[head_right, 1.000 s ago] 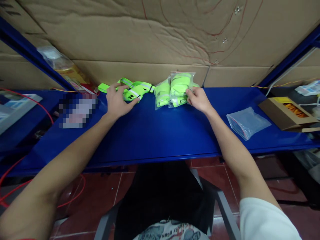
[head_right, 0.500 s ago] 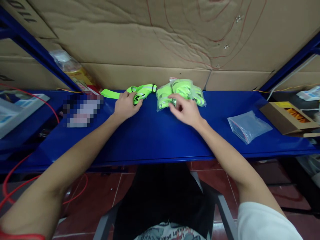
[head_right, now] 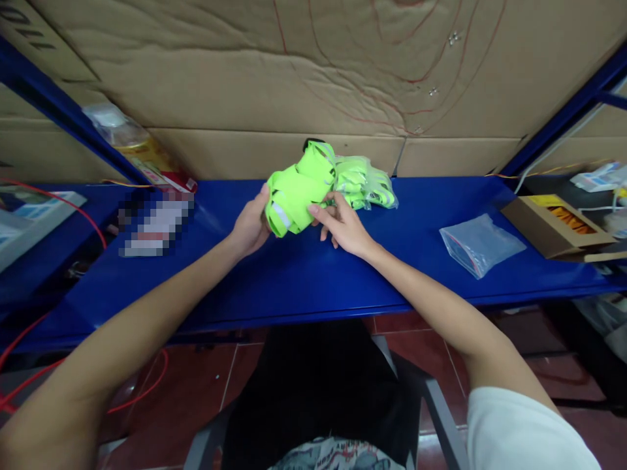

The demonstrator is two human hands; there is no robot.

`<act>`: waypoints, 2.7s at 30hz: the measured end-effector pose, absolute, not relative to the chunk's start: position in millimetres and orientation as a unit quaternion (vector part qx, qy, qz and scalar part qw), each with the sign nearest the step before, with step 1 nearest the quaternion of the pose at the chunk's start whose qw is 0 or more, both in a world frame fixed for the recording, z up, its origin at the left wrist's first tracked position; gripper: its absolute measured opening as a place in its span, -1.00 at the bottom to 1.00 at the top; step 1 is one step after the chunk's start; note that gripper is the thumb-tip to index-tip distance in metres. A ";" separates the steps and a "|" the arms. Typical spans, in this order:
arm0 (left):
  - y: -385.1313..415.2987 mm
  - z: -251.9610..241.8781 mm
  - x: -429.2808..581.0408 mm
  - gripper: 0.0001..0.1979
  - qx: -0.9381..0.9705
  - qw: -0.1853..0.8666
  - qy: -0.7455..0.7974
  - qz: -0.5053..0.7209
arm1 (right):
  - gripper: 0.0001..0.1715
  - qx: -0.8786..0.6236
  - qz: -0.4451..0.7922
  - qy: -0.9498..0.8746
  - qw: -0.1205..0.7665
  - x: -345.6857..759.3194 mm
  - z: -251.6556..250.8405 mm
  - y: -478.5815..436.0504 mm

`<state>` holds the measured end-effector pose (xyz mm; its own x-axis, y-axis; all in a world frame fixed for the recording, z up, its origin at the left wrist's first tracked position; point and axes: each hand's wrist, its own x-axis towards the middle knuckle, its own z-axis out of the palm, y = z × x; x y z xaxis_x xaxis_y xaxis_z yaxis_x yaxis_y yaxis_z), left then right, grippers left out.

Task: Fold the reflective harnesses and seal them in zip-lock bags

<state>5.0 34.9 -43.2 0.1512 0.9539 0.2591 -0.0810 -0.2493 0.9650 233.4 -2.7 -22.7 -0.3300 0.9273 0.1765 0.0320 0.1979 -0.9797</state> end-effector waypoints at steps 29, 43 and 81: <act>13.2 -37.0 4.8 -0.45 0.843 0.213 0.323 0.373 | -0.55 -0.359 0.637 -0.533 0.425 228.5 -26.2 -1.0; 35.5 -27.0 -10.4 -0.43 0.565 0.339 0.427 0.619 | -0.40 -0.397 0.302 -0.673 0.546 257.7 -8.6 2.0; 90.8 -32.3 -96.3 -0.59 0.612 -0.028 0.644 0.457 | -0.39 -0.193 0.121 -0.936 0.269 249.8 -2.9 -17.2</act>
